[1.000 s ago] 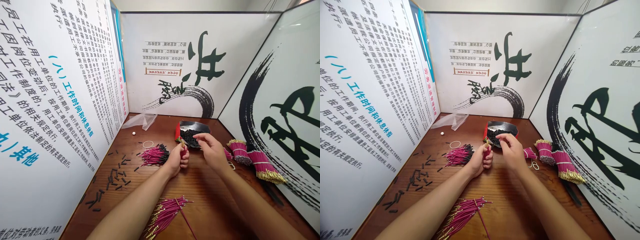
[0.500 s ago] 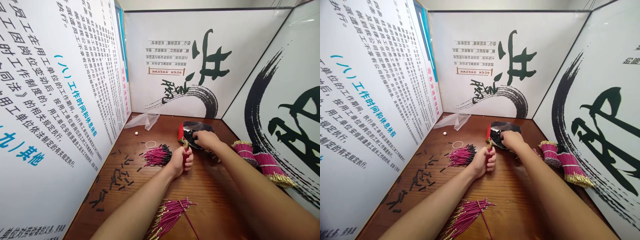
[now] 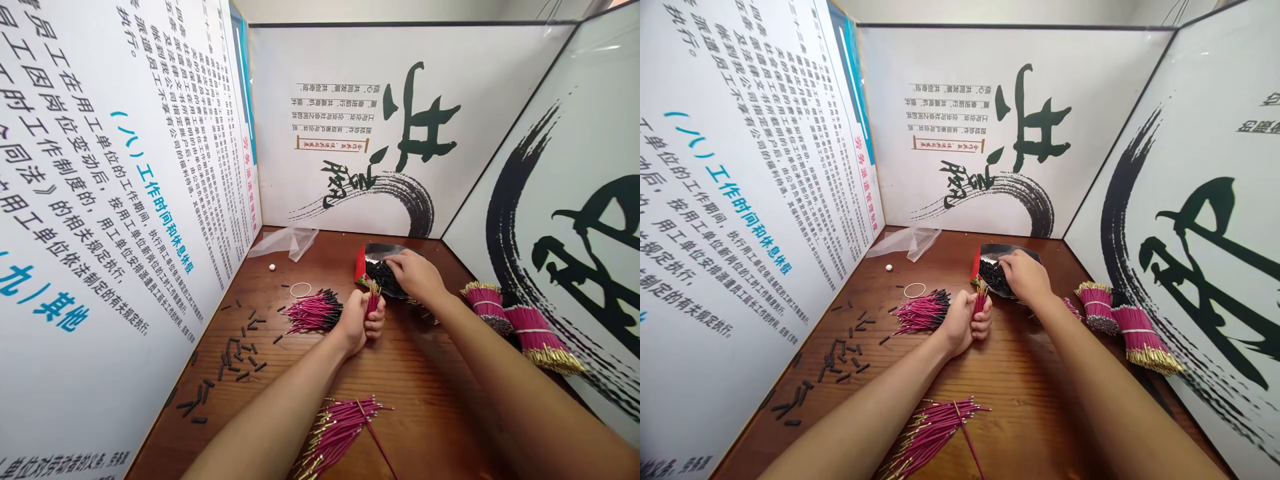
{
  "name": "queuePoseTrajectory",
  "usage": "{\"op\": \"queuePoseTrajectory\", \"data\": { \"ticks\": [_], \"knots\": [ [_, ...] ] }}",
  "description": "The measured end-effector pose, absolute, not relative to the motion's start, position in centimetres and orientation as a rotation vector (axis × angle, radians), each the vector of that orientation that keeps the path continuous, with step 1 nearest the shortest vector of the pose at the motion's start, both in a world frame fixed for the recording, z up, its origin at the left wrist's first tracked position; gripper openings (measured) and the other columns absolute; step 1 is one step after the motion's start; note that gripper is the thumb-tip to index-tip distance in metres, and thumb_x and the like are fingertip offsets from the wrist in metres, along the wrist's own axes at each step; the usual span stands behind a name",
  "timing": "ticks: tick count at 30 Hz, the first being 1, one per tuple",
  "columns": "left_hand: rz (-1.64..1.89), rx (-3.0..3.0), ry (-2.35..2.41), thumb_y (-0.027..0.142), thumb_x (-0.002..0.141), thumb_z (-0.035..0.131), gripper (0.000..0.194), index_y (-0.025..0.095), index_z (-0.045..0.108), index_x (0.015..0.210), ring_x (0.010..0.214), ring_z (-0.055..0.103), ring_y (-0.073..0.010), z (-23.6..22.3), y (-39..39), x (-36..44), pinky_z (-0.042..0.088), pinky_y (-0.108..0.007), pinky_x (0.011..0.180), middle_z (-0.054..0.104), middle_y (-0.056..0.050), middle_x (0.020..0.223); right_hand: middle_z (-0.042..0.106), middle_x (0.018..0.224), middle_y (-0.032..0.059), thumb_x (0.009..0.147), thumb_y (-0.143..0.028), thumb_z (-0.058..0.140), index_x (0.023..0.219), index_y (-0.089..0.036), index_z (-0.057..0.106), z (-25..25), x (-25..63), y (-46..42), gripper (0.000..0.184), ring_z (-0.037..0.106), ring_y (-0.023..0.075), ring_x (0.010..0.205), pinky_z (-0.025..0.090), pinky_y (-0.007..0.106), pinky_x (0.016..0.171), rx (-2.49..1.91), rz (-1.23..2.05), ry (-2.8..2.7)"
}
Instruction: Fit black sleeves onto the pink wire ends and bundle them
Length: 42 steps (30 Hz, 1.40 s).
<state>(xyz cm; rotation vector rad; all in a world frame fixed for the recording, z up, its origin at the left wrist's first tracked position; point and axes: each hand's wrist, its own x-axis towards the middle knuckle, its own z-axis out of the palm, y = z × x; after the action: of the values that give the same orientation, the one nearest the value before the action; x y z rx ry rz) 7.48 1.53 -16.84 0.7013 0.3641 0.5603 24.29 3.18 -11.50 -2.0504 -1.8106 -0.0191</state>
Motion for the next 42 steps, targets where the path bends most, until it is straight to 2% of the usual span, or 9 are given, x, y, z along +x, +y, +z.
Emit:
{"op": "queuePoseTrajectory", "data": {
  "ticks": [3,6,8,13,21,32,42],
  "knots": [
    [0.579,0.653,0.38,0.033,0.077,0.04,0.016,0.02,0.038,0.068,0.042,0.011,-0.0062,-16.8,1.6,7.6,0.01,-0.019,0.04,0.023,0.007,0.054,0.07,0.093,0.0072,0.094,-0.037,0.049,0.102,-0.02,0.076,-12.0,22.0,0.4,0.033,0.063,0.0204,0.085,0.047,0.031,0.077,-1.633,0.091,-1.432],
    [0.625,0.636,0.408,0.029,0.074,0.045,0.014,0.02,0.036,0.069,0.041,0.011,-0.0054,-16.7,1.5,7.7,0.01,-0.018,0.04,0.024,0.008,0.054,0.059,0.068,0.0011,0.094,-0.047,0.05,0.104,-0.019,0.074,-13.6,19.2,-3.0,0.039,0.053,0.0153,0.061,0.042,0.028,0.059,-1.47,0.264,-1.078],
    [0.649,0.661,0.429,0.029,0.074,0.048,0.015,0.02,0.037,0.07,0.04,0.012,-0.0048,-16.6,1.4,7.7,0.01,-0.018,0.039,0.025,0.009,0.053,0.052,0.061,-0.0018,0.093,-0.05,0.054,0.103,-0.018,0.073,-15.1,18.1,-4.5,0.038,0.047,0.0131,0.055,0.038,0.026,0.054,-1.401,0.378,-1.014],
    [0.712,0.771,0.497,0.031,0.073,0.057,0.025,0.022,0.034,0.074,0.04,0.013,-0.0027,-16.3,0.9,7.8,0.009,-0.017,0.039,0.027,0.011,0.055,0.056,0.071,-0.0003,0.092,-0.053,0.055,0.105,-0.018,0.072,-17.8,18.0,-4.6,0.041,0.047,0.0107,0.055,0.039,0.026,0.054,-1.326,0.497,-0.962],
    [0.717,0.891,0.548,0.045,0.074,0.07,0.041,0.023,0.037,0.081,0.04,0.016,-0.0019,-16.4,0.6,8.4,0.011,-0.016,0.039,0.028,0.013,0.054,0.056,0.072,-0.0003,0.091,-0.053,0.058,0.104,-0.018,0.072,-17.9,18.3,-4.0,0.04,0.046,0.0094,0.054,0.038,0.024,0.051,-1.261,0.557,-0.895],
    [0.726,0.916,0.548,0.042,0.075,0.068,0.035,0.022,0.04,0.081,0.039,0.017,-0.0024,-16.3,0.5,8.4,0.012,-0.016,0.037,0.03,0.012,0.052,0.053,0.071,-0.0012,0.092,-0.051,0.057,0.098,-0.019,0.072,-18.1,18.6,-3.9,0.036,0.044,0.0091,0.054,0.035,0.024,0.051,-1.23,0.59,-0.895],
    [0.707,0.903,0.528,0.044,0.076,0.068,0.037,0.022,0.038,0.082,0.04,0.015,-0.0018,-16.5,0.6,8.3,0.01,-0.017,0.038,0.028,0.013,0.054,0.053,0.069,-0.0016,0.086,-0.054,0.064,0.086,-0.019,0.071,-18.3,18.7,-3.7,0.036,0.043,0.0074,0.051,0.032,0.022,0.047,-1.183,0.666,-0.815]
  ]
}}
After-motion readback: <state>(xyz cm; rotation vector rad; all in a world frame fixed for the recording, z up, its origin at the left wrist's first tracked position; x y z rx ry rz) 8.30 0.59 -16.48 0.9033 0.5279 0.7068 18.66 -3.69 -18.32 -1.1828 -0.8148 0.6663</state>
